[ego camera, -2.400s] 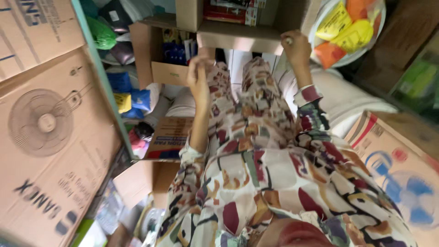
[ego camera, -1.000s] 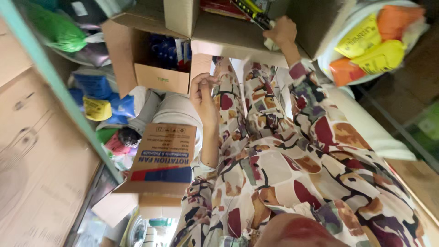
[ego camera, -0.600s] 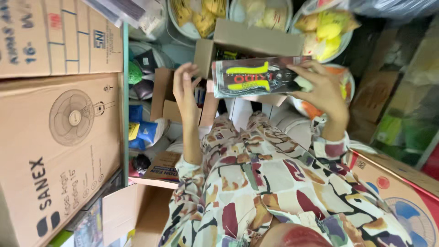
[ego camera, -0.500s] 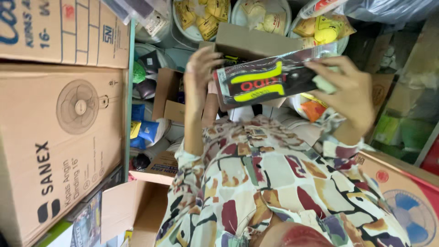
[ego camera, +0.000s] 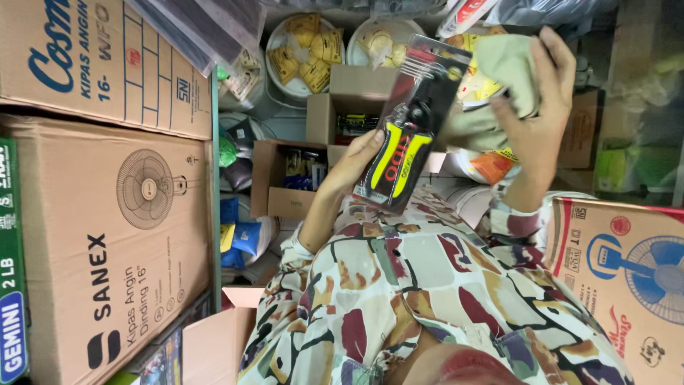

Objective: The person wipes down various packaged tools, including pliers and a crimper, with a cloth and moves them between boxes and shelves in a cluttered storage area.

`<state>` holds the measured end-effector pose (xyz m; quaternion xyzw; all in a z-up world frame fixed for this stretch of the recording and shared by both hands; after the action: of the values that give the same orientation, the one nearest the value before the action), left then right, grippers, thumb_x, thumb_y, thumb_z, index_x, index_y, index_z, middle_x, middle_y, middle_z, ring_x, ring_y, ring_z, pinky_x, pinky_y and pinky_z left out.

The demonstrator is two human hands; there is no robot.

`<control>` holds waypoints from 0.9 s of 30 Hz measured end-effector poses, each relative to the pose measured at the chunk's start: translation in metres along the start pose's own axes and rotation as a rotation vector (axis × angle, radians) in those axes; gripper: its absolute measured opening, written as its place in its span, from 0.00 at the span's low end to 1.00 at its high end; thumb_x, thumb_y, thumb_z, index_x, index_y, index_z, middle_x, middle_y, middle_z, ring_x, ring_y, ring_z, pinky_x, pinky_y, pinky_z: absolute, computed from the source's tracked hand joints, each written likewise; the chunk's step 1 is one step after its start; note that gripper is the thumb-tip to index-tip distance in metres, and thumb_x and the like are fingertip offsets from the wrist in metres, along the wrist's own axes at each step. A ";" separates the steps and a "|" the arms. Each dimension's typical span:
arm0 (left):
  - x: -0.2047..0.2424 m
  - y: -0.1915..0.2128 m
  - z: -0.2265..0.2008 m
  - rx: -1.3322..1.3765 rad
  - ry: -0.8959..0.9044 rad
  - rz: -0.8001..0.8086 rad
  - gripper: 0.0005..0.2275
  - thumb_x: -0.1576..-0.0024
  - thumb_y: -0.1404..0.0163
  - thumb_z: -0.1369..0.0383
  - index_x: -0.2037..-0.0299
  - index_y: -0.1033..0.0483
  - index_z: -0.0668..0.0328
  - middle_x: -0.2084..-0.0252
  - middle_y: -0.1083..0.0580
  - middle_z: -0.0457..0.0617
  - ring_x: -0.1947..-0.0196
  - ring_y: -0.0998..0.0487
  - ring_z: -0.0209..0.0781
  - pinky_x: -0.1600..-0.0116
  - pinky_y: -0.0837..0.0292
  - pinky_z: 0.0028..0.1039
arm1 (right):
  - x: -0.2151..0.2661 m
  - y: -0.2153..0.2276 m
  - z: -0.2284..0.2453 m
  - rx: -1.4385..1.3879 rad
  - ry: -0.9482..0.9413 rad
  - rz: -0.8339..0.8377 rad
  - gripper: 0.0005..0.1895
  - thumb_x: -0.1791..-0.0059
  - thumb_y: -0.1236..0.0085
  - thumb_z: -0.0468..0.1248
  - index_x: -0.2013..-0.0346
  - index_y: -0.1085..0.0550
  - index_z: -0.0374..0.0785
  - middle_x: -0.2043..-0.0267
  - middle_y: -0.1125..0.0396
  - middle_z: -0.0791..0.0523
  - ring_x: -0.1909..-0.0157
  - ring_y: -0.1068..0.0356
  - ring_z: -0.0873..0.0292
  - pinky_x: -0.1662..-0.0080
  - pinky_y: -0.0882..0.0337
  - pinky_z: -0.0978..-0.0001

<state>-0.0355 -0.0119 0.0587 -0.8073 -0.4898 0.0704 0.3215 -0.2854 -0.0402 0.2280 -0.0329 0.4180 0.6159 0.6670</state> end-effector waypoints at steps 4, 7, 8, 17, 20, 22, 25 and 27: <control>0.012 -0.003 -0.014 -0.389 -0.214 -0.132 0.21 0.28 0.62 0.55 0.45 0.26 0.69 0.58 0.23 0.45 0.60 0.25 0.27 0.53 0.27 0.20 | 0.024 -0.027 -0.034 -0.227 -0.181 -0.395 0.31 0.39 0.48 0.54 0.33 0.28 0.32 0.32 0.30 0.45 0.30 0.32 0.55 0.28 0.36 0.62; 0.020 -0.013 -0.016 -0.584 -0.263 -0.261 0.20 0.28 0.62 0.56 0.49 0.25 0.69 0.68 0.25 0.45 0.67 0.28 0.26 0.61 0.31 0.21 | 0.025 -0.081 -0.033 -0.244 -0.370 -0.144 0.28 0.42 0.48 0.49 0.32 0.30 0.34 0.31 0.37 0.43 0.35 0.35 0.53 0.34 0.36 0.61; 0.022 -0.016 -0.018 -0.617 -0.279 -0.307 0.20 0.29 0.62 0.57 0.50 0.25 0.68 0.71 0.25 0.44 0.70 0.28 0.26 0.65 0.31 0.21 | 0.021 -0.095 -0.015 -0.074 -0.189 0.015 0.26 0.37 0.53 0.45 0.27 0.33 0.35 0.21 0.43 0.46 0.20 0.41 0.48 0.24 0.39 0.59; 0.028 -0.001 -0.034 -0.608 -0.444 -0.447 0.19 0.27 0.62 0.58 0.61 0.27 0.68 0.76 0.33 0.40 0.74 0.37 0.25 0.71 0.40 0.24 | 0.047 -0.083 0.049 0.018 -0.283 0.364 0.33 0.49 0.48 0.36 0.28 0.39 0.32 0.31 0.36 0.43 0.42 0.27 0.47 0.41 0.28 0.63; 0.022 0.002 -0.043 -0.577 -0.445 -0.450 0.19 0.28 0.62 0.59 0.60 0.25 0.68 0.76 0.33 0.40 0.74 0.37 0.25 0.71 0.41 0.24 | 0.068 -0.075 0.038 0.064 -0.477 0.612 0.30 0.52 0.47 0.37 0.34 0.28 0.40 0.51 0.25 0.47 0.60 0.22 0.52 0.54 0.24 0.65; 0.022 -0.002 -0.049 -0.613 -0.449 -0.431 0.19 0.27 0.62 0.59 0.60 0.26 0.68 0.76 0.32 0.41 0.74 0.36 0.25 0.71 0.40 0.25 | 0.056 -0.056 0.036 -0.235 -0.285 0.602 0.25 0.50 0.47 0.38 0.38 0.26 0.37 0.44 0.26 0.47 0.50 0.23 0.53 0.51 0.23 0.68; 0.021 -0.012 -0.059 -0.707 -0.448 -0.380 0.18 0.27 0.61 0.60 0.61 0.27 0.68 0.78 0.31 0.43 0.76 0.32 0.26 0.71 0.37 0.26 | 0.034 -0.023 0.041 -0.235 -0.081 0.287 0.17 0.44 0.52 0.35 0.43 0.26 0.33 0.44 0.28 0.47 0.44 0.28 0.50 0.37 0.31 0.60; 0.026 -0.026 -0.057 -0.726 -0.455 -0.313 0.17 0.28 0.61 0.61 0.57 0.25 0.67 0.78 0.27 0.46 0.76 0.28 0.27 0.71 0.33 0.27 | 0.025 -0.015 0.031 -0.229 -0.291 -0.137 0.15 0.43 0.51 0.37 0.47 0.24 0.31 0.45 0.29 0.48 0.52 0.30 0.51 0.47 0.33 0.64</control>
<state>-0.0169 -0.0076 0.1242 -0.7479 -0.6572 0.0202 -0.0912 -0.2588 -0.0065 0.2258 -0.0476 0.2411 0.6108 0.7527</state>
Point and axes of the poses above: each hand's wrist, its own x-axis away from the middle knuckle, its own y-axis out of the back of the hand, z = x × y, the point moved 5 cm from there along -x, towards the middle knuckle
